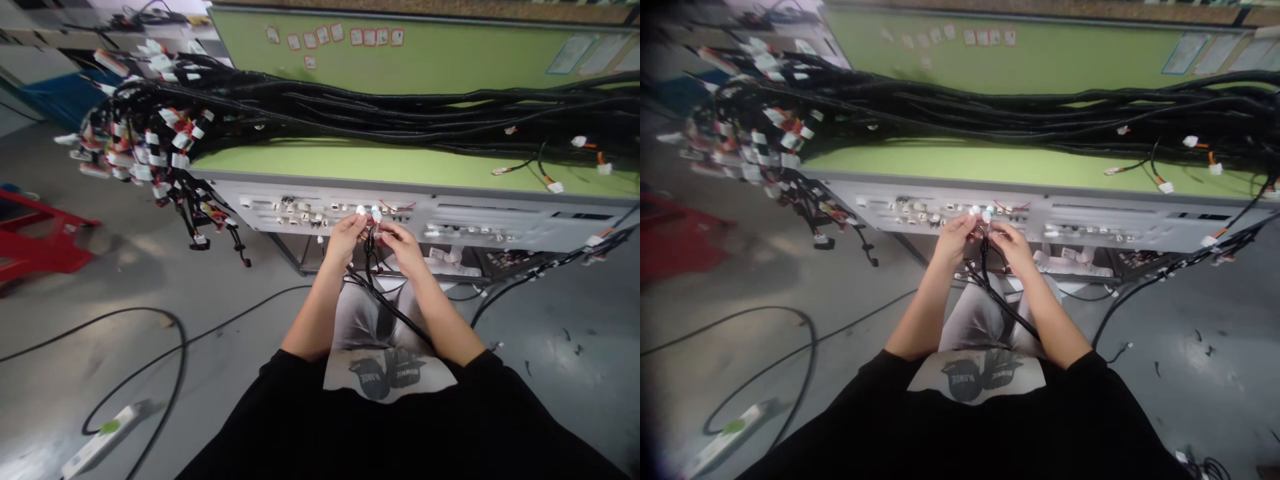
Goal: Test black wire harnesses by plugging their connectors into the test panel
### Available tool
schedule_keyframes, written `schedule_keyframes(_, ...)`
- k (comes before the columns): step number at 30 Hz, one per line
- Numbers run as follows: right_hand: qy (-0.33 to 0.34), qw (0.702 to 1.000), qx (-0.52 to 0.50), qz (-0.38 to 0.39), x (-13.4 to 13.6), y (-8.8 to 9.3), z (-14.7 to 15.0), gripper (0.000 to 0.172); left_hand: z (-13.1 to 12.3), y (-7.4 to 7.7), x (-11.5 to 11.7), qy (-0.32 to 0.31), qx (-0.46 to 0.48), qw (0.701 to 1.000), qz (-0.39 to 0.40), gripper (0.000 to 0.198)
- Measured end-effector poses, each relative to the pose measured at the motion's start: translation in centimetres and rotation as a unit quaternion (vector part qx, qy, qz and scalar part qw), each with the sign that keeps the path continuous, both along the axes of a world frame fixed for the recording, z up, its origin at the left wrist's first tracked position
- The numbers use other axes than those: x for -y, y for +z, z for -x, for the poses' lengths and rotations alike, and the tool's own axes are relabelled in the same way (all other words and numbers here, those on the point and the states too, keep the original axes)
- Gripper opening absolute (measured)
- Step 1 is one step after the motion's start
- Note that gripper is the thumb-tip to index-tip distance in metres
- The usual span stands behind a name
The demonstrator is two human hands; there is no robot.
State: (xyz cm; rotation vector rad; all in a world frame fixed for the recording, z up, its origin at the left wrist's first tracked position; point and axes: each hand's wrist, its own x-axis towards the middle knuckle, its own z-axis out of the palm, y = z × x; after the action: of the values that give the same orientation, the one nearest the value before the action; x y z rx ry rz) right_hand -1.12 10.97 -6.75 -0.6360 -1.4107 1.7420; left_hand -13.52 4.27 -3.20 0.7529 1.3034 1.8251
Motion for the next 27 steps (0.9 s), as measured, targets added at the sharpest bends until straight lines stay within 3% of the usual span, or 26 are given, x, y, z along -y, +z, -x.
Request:
schedule_keyframes(3, -0.025, 0.997, 0.049, 0.05, 0.8, -2.0, -0.8, 0.019, 0.6, -0.8, 0.1, 0.002, 0.048, 0.999, -0.001, 0.017)
schedule_keyframes(6, -0.021, 0.996, 0.071, 0.05, 1.5, -3.4, -0.6, 0.017, 0.7, -0.9, 0.4, -0.008, 0.068, 0.998, -0.009, 0.017)
schedule_keyframes(13, 0.027, 0.992, 0.096, 0.075, 0.8, -2.8, 1.2, 0.02, 0.6, -0.5, 0.5, -0.025, 0.07, 0.997, -0.007, 0.018)
schedule_keyframes(15, 0.023, 0.995, 0.083, 0.042, 0.7, -2.8, 1.3, 0.017, 0.5, -0.6, 0.6, -0.021, 0.063, 0.998, -0.003, 0.02)
schedule_keyframes(18, -0.056, 0.992, 0.097, -0.053, 0.5, -2.7, 1.3, 0.016, 0.2, -1.3, 0.7, 0.024, 0.048, 0.998, -0.012, 0.022)
schedule_keyframes(20, -0.091, 0.983, 0.118, -0.107, 0.3, -2.4, 1.4, 0.012, 0.1, -2.4, 0.9, 0.09, 0.045, 0.995, -0.011, 0.018)
schedule_keyframes(23, -0.068, 0.984, 0.116, -0.119, -0.1, -2.2, 1.7, 0.015, 0.0, -4.6, 1.2, 0.167, 0.064, 0.982, 0.053, 0.01)
schedule_keyframes(25, -0.055, 0.99, 0.105, -0.083, -0.4, -2.3, 1.8, 0.017, 0.0, -5.9, 1.4, 0.111, 0.11, 0.98, 0.124, 0.009)
schedule_keyframes(27, -0.066, 0.991, 0.108, -0.052, -0.6, -2.8, 1.8, 0.02, -0.1, -6.8, 1.5, -0.007, 0.175, 0.971, 0.161, 0.009)
